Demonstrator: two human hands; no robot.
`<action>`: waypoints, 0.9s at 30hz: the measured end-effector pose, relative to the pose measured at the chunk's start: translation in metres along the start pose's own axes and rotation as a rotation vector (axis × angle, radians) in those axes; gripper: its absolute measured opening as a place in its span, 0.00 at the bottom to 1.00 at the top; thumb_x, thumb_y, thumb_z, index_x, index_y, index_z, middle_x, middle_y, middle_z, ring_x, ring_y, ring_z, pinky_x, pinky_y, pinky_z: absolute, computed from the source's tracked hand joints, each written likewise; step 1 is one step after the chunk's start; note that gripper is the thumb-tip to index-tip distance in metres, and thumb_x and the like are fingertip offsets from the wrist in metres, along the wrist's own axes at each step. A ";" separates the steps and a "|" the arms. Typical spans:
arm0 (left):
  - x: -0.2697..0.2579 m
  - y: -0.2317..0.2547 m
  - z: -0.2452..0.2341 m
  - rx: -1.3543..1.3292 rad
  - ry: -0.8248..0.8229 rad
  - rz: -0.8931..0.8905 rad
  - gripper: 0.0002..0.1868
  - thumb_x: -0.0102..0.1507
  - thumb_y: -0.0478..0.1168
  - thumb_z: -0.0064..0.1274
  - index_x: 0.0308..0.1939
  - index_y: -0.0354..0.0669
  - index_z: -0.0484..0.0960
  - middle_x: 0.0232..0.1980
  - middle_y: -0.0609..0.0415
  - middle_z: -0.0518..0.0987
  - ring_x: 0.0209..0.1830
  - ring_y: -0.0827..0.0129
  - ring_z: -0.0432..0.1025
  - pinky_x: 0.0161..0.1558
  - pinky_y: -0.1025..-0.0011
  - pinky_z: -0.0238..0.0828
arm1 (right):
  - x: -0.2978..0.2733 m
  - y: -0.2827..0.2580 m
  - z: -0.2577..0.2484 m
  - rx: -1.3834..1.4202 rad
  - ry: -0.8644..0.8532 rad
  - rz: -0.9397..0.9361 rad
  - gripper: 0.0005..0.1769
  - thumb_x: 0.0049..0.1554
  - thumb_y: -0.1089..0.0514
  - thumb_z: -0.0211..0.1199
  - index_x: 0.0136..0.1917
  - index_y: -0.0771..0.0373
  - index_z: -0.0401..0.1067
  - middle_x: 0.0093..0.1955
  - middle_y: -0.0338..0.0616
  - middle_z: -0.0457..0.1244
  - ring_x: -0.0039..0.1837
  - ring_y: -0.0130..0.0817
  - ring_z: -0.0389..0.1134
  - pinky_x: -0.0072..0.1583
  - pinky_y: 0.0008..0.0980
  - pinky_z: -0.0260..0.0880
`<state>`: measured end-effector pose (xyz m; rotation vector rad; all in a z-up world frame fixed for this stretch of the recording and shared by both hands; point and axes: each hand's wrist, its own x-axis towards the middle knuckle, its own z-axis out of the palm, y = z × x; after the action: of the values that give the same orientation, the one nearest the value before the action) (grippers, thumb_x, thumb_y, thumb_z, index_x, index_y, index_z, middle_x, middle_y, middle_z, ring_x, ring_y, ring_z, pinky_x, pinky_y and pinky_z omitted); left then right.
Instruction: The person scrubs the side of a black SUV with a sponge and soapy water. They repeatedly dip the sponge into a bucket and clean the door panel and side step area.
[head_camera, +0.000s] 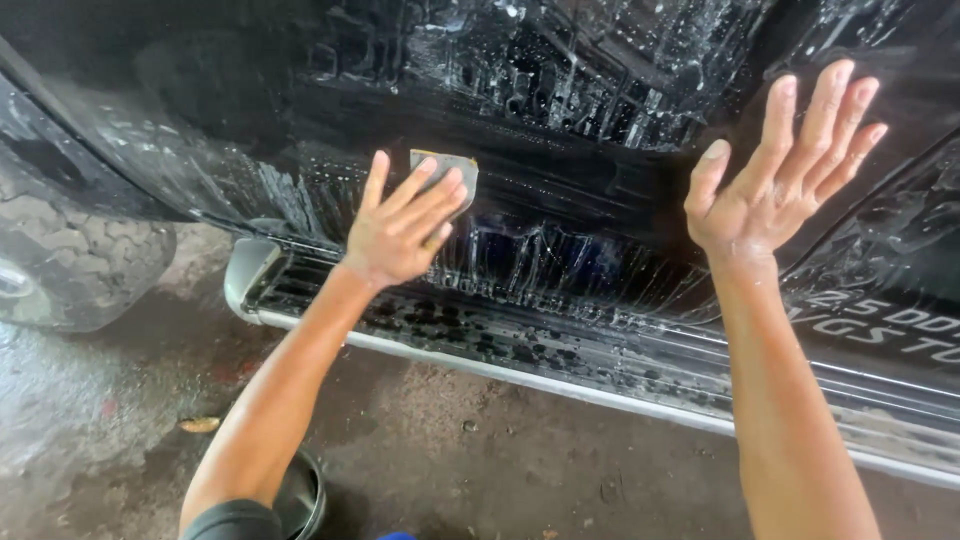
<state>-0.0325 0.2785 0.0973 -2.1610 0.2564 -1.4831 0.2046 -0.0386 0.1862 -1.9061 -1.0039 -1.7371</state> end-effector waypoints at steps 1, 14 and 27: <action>0.012 0.019 0.014 -0.003 0.006 -0.003 0.31 0.70 0.47 0.43 0.79 0.56 0.66 0.86 0.64 0.49 0.88 0.72 0.38 0.84 0.50 0.19 | 0.001 0.002 0.000 -0.005 0.000 -0.005 0.35 0.70 0.47 0.50 0.86 0.60 0.52 0.87 0.60 0.43 0.88 0.59 0.38 0.84 0.61 0.28; 0.030 -0.037 -0.092 -0.155 0.065 -0.324 0.10 0.67 0.42 0.47 0.50 0.50 0.80 0.52 0.56 0.77 0.52 0.61 0.69 0.52 0.55 0.58 | -0.003 0.003 0.002 -0.012 -0.010 -0.020 0.35 0.71 0.45 0.47 0.86 0.61 0.53 0.88 0.60 0.43 0.88 0.60 0.39 0.84 0.62 0.30; 0.001 -0.041 -0.070 -0.031 0.055 -0.568 0.12 0.69 0.46 0.44 0.56 0.62 0.73 0.58 0.64 0.74 0.56 0.67 0.68 0.55 0.58 0.62 | -0.010 -0.003 -0.007 0.109 0.010 -0.039 0.35 0.68 0.55 0.51 0.83 0.72 0.53 0.79 0.66 0.53 0.77 0.62 0.57 0.71 0.57 0.54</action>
<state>-0.1009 0.2930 0.1383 -2.3338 -0.3518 -1.8421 0.1980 -0.0439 0.1767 -1.8196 -1.1154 -1.6752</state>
